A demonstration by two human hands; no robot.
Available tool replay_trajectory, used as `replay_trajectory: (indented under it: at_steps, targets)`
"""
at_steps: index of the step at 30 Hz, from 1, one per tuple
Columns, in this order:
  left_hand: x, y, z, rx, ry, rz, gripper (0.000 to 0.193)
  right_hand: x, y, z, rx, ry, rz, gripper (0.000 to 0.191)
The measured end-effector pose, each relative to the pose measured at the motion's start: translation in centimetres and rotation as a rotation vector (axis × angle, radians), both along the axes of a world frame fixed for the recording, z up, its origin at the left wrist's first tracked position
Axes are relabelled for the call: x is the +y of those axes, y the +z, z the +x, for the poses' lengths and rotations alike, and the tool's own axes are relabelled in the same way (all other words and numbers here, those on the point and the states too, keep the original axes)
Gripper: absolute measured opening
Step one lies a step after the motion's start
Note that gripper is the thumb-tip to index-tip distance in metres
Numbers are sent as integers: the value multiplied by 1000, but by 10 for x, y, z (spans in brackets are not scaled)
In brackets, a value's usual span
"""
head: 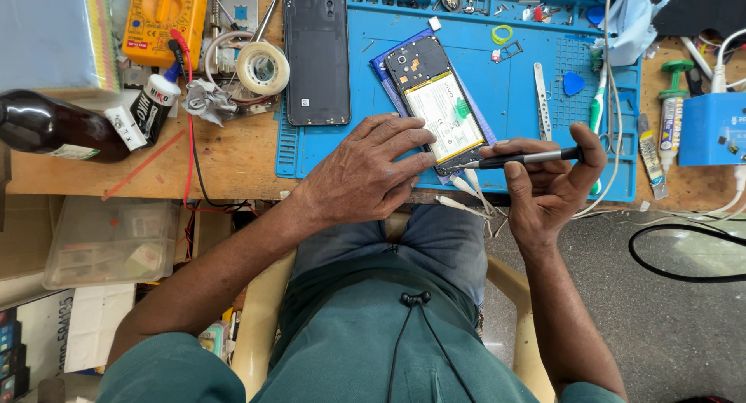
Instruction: The person uses a precision screwdriver to remove screws from the bottom edge of a disassembled smartphone. They then use a metal pry tool to gently lift and separate the phone's frame from the internal components. The person continues to unscrew and pry along the edges of the device.
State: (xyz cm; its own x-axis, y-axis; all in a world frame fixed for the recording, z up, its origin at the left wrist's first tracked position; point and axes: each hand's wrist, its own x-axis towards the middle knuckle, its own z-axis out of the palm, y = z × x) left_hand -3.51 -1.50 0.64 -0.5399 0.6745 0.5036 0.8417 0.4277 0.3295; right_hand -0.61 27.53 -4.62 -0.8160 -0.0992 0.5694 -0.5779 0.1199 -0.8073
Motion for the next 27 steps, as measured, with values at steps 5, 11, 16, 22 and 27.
replay_trajectory:
  at_steps: [5, 11, 16, 22, 27]
  targets:
    - [1, -2, 0, 6, 4, -7, 33, 0, -1, 1, -3, 6, 10, 61]
    - [1, -2, 0, 6, -14, -47, 40, 0, 0, 1, -10, -10, 27, 61]
    - [0, -3, 1, 13, -39, -55, 45, -2, 0, 2, -10, -4, 20, 62]
    - [0, -5, 0, 30, -34, -61, 43, -1, -2, 3, -19, -6, 9, 63]
    - [0, -6, 1, 34, -36, -70, 43, -1, -4, 3, 7, -6, 2, 62]
